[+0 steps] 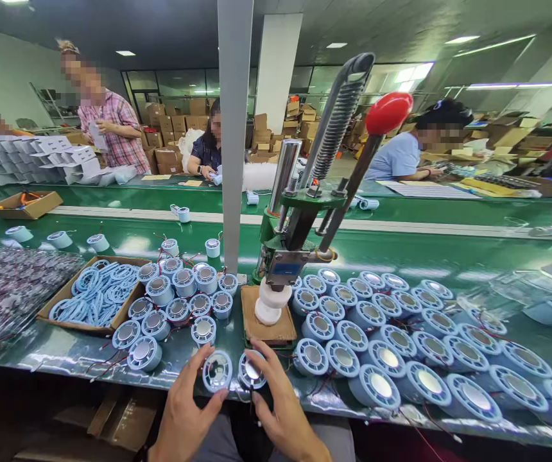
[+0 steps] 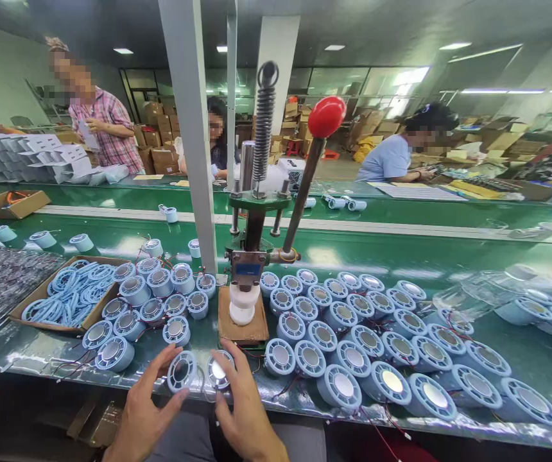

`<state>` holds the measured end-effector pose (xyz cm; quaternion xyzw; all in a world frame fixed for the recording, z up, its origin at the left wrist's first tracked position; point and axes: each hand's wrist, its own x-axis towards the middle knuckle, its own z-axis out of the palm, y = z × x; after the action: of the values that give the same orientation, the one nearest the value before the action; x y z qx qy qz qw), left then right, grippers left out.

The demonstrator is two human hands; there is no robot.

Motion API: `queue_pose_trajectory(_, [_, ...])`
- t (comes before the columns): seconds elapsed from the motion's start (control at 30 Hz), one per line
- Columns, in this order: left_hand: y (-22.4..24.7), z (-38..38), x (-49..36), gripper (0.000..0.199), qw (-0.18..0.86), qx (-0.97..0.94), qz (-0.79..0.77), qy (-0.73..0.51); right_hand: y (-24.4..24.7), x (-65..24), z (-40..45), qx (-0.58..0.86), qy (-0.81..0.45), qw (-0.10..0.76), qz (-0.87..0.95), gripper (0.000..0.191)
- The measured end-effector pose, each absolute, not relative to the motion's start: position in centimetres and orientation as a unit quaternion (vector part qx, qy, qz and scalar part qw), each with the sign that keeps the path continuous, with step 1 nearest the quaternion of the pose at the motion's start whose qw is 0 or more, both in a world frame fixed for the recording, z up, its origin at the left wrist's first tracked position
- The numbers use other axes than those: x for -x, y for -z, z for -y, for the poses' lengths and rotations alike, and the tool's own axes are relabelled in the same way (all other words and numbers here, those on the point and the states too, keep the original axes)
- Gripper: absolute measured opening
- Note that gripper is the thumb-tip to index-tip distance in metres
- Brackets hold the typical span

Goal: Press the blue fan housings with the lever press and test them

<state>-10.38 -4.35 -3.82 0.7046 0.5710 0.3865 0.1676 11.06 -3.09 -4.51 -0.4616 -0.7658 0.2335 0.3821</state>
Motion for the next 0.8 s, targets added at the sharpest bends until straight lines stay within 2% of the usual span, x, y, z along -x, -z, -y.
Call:
queue_pose_trajectory(0.07, [2.9, 4.2, 9.7, 0.055, 0.176, -0.728, -0.550, -0.369, 6.5, -10.0, 3.6, 0.505, -0.200, 0.455, 0.705, 0.067])
queue_pose_trajectory(0.17, [1.6, 3.2, 7.9, 0.062, 0.197, -0.785, -0.497, -0.315, 8.2, -8.7, 3.6, 0.515, -0.192, 0.501, 0.669, 0.061])
queue_pose_trajectory(0.37, [0.3, 1.6, 5.6, 0.071, 0.226, -0.809, -0.485, -0.244, 9.0, -8.7, 2.9, 0.520, -0.209, 0.521, 0.643, 0.067])
queue_pose_trajectory(0.7, [1.8, 2.4, 4.9, 0.075, 0.217, -0.767, -0.530, -0.289, 8.2, -9.1, 3.3, 0.509, -0.226, 0.515, 0.652, 0.085])
queue_pose_trajectory(0.8, [1.8, 2.5, 4.9, 0.075, 0.239, -0.753, -0.534, -0.300, 8.3, -9.2, 3.2, 0.502, -0.209, 0.505, 0.670, 0.081])
